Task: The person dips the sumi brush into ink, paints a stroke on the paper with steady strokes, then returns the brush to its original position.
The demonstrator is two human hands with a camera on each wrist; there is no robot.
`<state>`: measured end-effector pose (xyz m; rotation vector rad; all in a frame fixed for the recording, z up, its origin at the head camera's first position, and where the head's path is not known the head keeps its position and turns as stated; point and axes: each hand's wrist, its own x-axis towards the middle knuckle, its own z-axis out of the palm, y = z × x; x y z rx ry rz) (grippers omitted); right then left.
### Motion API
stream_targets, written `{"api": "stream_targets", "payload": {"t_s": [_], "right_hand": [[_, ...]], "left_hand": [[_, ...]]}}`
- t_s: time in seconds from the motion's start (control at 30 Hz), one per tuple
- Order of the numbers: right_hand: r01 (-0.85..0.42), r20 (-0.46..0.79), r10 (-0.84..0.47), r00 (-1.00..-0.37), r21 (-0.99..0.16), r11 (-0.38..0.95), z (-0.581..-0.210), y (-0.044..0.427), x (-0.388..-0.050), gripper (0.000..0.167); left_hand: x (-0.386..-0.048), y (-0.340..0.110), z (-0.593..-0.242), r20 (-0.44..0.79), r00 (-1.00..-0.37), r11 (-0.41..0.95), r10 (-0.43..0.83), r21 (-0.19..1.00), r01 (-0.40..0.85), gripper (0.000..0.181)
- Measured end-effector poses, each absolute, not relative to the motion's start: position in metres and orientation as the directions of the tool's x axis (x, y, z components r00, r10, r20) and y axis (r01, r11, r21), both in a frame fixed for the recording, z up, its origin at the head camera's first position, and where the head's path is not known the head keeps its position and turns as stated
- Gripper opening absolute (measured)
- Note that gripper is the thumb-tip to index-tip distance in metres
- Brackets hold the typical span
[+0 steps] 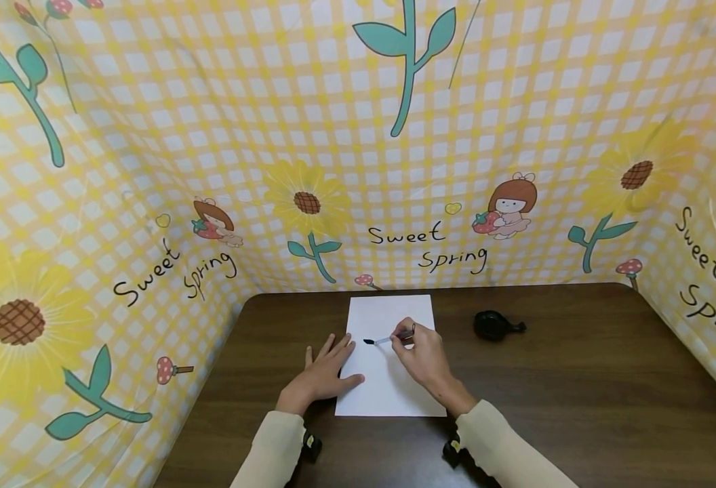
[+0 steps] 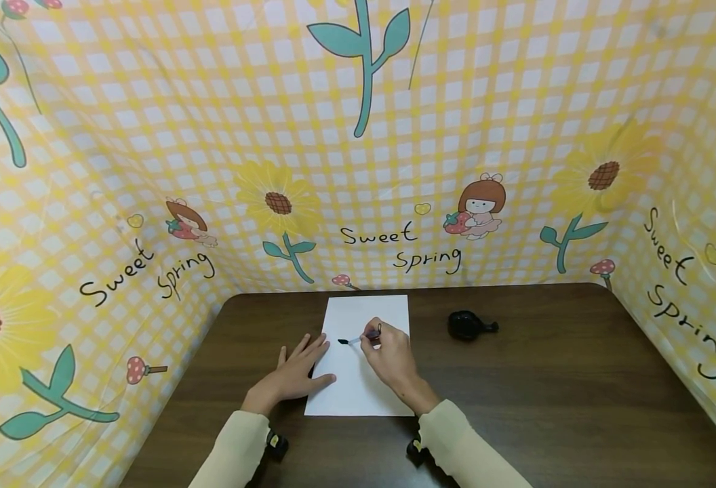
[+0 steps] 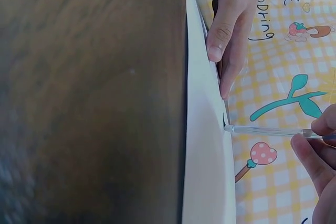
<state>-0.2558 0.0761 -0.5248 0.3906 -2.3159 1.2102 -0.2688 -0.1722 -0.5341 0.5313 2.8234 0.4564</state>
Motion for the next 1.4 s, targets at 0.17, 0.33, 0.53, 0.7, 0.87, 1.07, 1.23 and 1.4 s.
{"api": "stream_targets", "payload": {"t_s": [0.17,0.33,0.53,0.7,0.87,1.07,1.23,1.4], "right_hand": [[-0.452,0.536,-0.025,-0.844,-0.686,0.57,-0.525,0.079,-0.254,0.01],[-0.453,0.539,-0.022,-0.842,-0.686,0.57,-0.524,0.082,-0.252,0.01],[-0.442,0.532,-0.01,-0.846,-0.692,0.571,-0.524,0.083,-0.251,0.01],[-0.438,0.532,0.0,-0.847,-0.698,0.567,-0.524,0.085,-0.251,0.01],[-0.435,0.534,0.011,-0.846,-0.7,0.567,-0.525,0.087,-0.251,0.01],[-0.437,0.547,0.024,-0.837,-0.694,0.572,-0.526,0.089,-0.25,0.012],[-0.441,0.56,0.033,-0.828,-0.685,0.579,-0.525,0.091,-0.249,0.015],[-0.44,0.563,0.037,-0.826,-0.684,0.582,-0.523,0.093,-0.248,0.014]], "left_hand": [[-0.269,-0.173,-0.534,-0.177,-0.903,0.886,0.391,0.339,0.317,0.084],[-0.269,-0.173,-0.534,-0.174,-0.904,0.887,0.39,0.333,0.319,0.084],[-0.269,-0.173,-0.536,-0.166,-0.907,0.888,0.387,0.333,0.318,0.084],[-0.269,-0.173,-0.535,-0.163,-0.906,0.885,0.39,0.336,0.321,0.085],[-0.268,-0.173,-0.535,-0.157,-0.906,0.883,0.392,0.34,0.323,0.085],[-0.268,-0.173,-0.535,-0.151,-0.905,0.88,0.398,0.343,0.33,0.087],[-0.266,-0.173,-0.535,-0.154,-0.904,0.876,0.398,0.355,0.325,0.087],[-0.267,-0.174,-0.535,-0.15,-0.903,0.871,0.403,0.366,0.328,0.088]]}}
